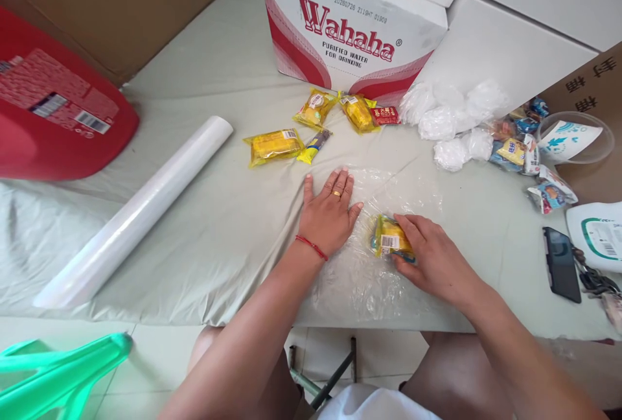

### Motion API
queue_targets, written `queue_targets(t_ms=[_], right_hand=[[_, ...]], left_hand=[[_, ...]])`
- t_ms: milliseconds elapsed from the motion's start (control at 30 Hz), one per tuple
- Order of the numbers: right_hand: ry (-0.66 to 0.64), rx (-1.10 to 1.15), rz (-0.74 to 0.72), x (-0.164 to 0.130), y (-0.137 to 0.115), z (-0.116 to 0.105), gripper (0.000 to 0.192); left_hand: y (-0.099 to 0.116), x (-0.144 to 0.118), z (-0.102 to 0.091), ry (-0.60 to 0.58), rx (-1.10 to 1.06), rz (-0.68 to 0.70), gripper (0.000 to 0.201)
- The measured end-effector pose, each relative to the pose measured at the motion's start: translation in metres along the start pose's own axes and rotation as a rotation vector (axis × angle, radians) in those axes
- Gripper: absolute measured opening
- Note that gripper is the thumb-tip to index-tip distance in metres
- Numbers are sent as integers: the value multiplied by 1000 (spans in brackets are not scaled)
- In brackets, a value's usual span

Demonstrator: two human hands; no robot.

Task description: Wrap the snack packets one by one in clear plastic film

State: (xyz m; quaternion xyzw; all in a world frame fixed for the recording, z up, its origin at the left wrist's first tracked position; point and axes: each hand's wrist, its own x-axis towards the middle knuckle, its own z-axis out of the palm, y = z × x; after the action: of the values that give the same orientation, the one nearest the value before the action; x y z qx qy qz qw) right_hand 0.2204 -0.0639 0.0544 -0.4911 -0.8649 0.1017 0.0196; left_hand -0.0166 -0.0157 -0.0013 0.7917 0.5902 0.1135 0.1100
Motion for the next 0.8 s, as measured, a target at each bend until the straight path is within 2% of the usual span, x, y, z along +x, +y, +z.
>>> queue_targets(t_ms=[100, 200, 333, 400, 500, 633, 733, 800], right_hand=[[20, 60, 44, 2, 6, -15, 69], [34, 85, -13, 13, 5, -26, 69], [-50, 47, -164, 31, -3, -17, 69], [-97, 46, -172, 36, -3, -8, 68], [-101, 111, -133, 35, 1, -3, 64], [-24, 201, -39, 28, 5, -7, 43], [110, 252, 12, 25, 1, -5, 41], [153, 251, 3, 24, -3, 0, 42]], left_hand=[[0, 0, 0, -1, -2, 2, 62], [0, 0, 0, 5, -7, 1, 62], [0, 0, 0, 10, -8, -7, 61], [1, 0, 0, 13, -7, -8, 59], [1, 0, 0, 13, -7, -4, 58], [0, 1, 1, 13, -5, -17, 58], [0, 1, 0, 6, -8, -13, 59], [0, 0, 0, 11, -14, -10, 59]])
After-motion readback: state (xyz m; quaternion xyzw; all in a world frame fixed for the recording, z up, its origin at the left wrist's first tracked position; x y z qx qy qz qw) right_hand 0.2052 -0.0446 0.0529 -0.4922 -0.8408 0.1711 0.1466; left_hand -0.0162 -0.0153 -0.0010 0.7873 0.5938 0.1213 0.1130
